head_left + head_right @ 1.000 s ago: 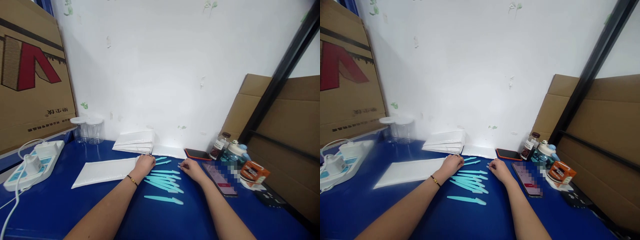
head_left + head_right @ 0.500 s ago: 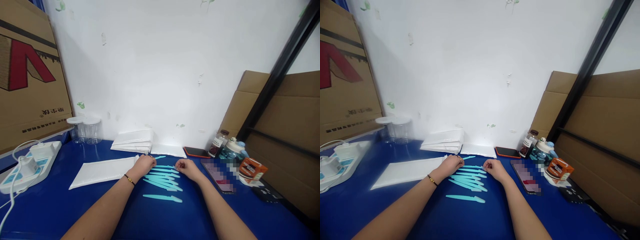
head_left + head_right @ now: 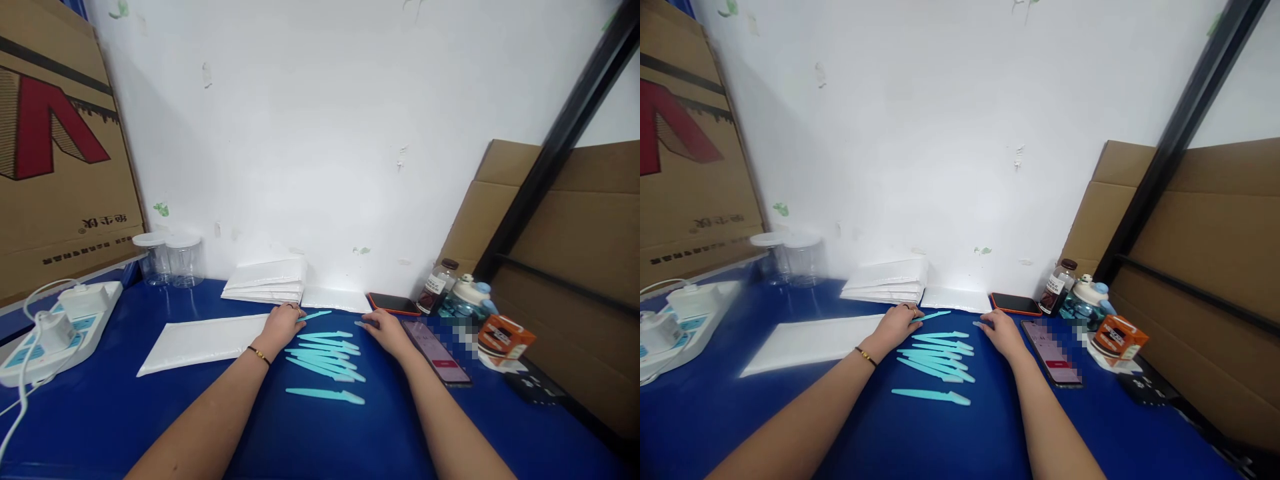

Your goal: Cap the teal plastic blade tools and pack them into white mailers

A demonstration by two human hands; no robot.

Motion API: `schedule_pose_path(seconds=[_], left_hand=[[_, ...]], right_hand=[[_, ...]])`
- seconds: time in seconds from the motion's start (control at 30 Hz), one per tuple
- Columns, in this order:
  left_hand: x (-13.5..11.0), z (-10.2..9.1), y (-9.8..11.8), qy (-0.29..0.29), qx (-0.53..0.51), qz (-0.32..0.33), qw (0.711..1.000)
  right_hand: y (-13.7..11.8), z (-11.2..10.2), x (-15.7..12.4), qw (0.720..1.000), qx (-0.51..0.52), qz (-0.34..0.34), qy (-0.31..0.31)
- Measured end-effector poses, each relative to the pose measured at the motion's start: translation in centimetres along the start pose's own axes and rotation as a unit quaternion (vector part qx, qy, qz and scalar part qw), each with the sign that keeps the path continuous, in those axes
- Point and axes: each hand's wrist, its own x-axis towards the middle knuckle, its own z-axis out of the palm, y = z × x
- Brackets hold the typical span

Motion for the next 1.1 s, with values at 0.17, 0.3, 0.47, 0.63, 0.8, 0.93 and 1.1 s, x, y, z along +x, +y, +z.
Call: schedule_pose_path(seconds=[0.17, 0.3, 0.47, 0.63, 0.8, 0.93, 1.1], left_hand=[[0.1, -0.1, 0.8, -0.009, 0.029, 0.019, 0.999], [-0.1, -0.4, 1.1, -0.016, 0.032, 0.029, 0.999], [-0.1, 0.0, 0.8, -0.026, -0.05, 0.051, 0.997], [-0.1, -0.1, 1.3, 0.028, -0.133, 0.008, 0.991], [-0.3, -1.1, 2.5, 0.043, -0.194, -0.051, 0.979], [-0.3, -1.1, 2.8, 0.018, -0.227, -0.047, 0.973], [-0.3, -0.3, 2.7, -0.021, -0.264, -0.02, 0.964]], right_hand=[[-0.7, 0.9, 0.4, 0.997, -0.061, -0.023, -0.038], [-1.6, 0.8, 0.2, 0.997, -0.047, -0.044, -0.037], [-2.2, 1.0, -0.2, 0.995, 0.043, -0.065, -0.057], [-2.1, 1.1, -0.2, 0.996, 0.07, -0.053, -0.027], [-4.1, -0.6, -0.7, 0.988, 0.147, -0.033, 0.017], [-6.5, -1.9, -1.3, 0.977, 0.192, -0.046, 0.078], [-7.9, -2.4, -1.8, 0.968, 0.217, -0.069, 0.108]])
